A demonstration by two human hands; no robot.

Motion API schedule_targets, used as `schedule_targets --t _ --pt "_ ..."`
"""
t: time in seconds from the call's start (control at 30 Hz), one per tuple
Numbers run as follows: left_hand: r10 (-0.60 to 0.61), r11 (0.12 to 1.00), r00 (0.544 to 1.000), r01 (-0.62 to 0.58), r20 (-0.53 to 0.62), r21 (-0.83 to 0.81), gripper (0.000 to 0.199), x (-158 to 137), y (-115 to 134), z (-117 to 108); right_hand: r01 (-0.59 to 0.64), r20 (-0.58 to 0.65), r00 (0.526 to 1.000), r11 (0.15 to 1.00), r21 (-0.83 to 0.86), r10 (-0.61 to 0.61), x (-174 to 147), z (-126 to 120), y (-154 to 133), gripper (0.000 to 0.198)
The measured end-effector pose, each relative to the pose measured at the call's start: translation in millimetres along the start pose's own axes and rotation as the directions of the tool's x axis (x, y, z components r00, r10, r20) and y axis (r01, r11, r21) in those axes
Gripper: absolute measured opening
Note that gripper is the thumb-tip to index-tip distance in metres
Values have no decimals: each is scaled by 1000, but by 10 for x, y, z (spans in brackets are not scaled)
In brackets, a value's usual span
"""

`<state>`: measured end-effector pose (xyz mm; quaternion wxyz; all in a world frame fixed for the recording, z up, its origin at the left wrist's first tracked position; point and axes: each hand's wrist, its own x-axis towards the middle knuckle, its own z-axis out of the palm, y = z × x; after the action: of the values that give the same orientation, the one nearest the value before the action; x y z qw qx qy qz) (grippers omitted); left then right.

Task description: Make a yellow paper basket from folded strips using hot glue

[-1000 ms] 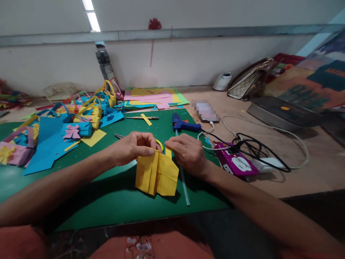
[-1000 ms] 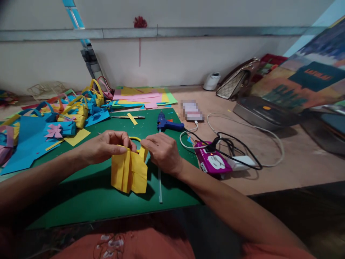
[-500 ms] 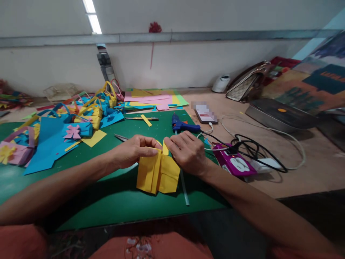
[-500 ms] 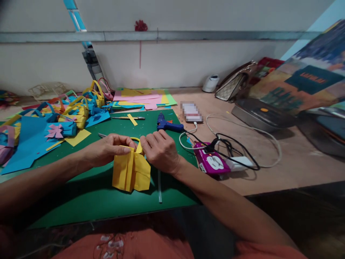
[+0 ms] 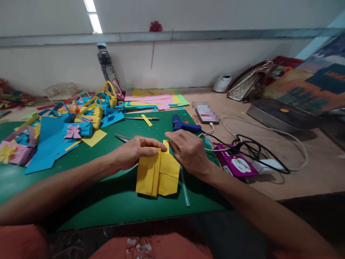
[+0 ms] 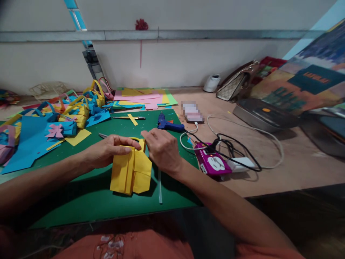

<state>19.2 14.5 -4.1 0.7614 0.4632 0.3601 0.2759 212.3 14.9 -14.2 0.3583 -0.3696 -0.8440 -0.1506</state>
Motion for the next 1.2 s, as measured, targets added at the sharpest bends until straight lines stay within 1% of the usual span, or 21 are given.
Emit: schedule_targets --t 0.03,0.07,0.1,0.13,0.17,0.2,0.23,0.27,0.3,0.33,0.4,0.5,0.57,0.67,0.7,0.77,0.87,0.93,1.1,1.2 --pt "-7 1000 1000 7 -4 1 28 0 2 3 -134 11 991 983 130 133 10 -15 0 15" --pt "-13 1000 1000 13 -6 2 28 0 5 5 -271 54 962 927 260 267 24 -35 0 12" --pt "-18 1000 1000 18 -4 3 29 1 7 6 -401 136 916 836 376 378 39 -55 0 8" --pt "-20 1000 1000 20 -2 7 29 3 7 6 -516 250 856 720 465 453 54 -72 0 12" --pt "-18 1000 1000 18 0 13 29 4 6 5 -615 378 788 596 516 487 67 -84 -2 19" --pt "-12 1000 1000 12 1 19 29 6 4 4 -696 499 718 482 533 485 76 -89 -4 26" --pt "-3 1000 1000 3 1 21 29 7 1 2 -756 597 654 385 529 465 81 -86 -8 30" --pt "7 1000 1000 -7 1 21 28 8 -4 1 -800 664 600 305 517 446 82 -77 -14 33" --pt "16 1000 1000 -16 2 19 27 7 -8 1 -828 707 558 234 509 436 80 -64 -21 32" --pt "22 1000 1000 -22 4 20 26 6 -11 2 -844 732 527 169 508 431 76 -50 -29 30" --pt "24 999 1000 -24 9 39 23 1 -15 11 -855 763 489 57 516 423 68 -28 -44 25" --pt "35 996 999 -35 4 82 18 -2 -14 33 -855 788 451 -52 517 418 67 -24 -56 22" --pt "49 995 999 -47 -19 91 17 2 -15 45 -840 791 446 -109 532 419 68 -31 -55 23" --pt "41 994 997 -35 -60 100 19 13 -21 56 -801 786 458 -191 568 415 63 -38 -53 23" --pt "29 995 997 -22 -71 102 20 17 -24 58 -793 786 460 -206 573 413 60 -39 -57 22" --pt "5 995 996 4 -87 97 21 24 -33 62 -789 777 463 -200 580 426 56 -41 -76 18" --pt "-11 996 994 21 -110 84 23 31 -48 69 -789 738 483 -131 600 472 56 -49 -128 15" --pt "-6 997 993 15 -120 79 24 33 -57 73 -788 696 511 -48 613 505 58 -60 -171 16" --pt "9 998 991 0 -135 67 22 21 -67 96 -763 561 613 234 603 556 57 -79 -266 16" --pt "-1 999 990 7 -140 45 21 9 -62 115 -737 508 660 349 578 554 46 -75 -287 15"
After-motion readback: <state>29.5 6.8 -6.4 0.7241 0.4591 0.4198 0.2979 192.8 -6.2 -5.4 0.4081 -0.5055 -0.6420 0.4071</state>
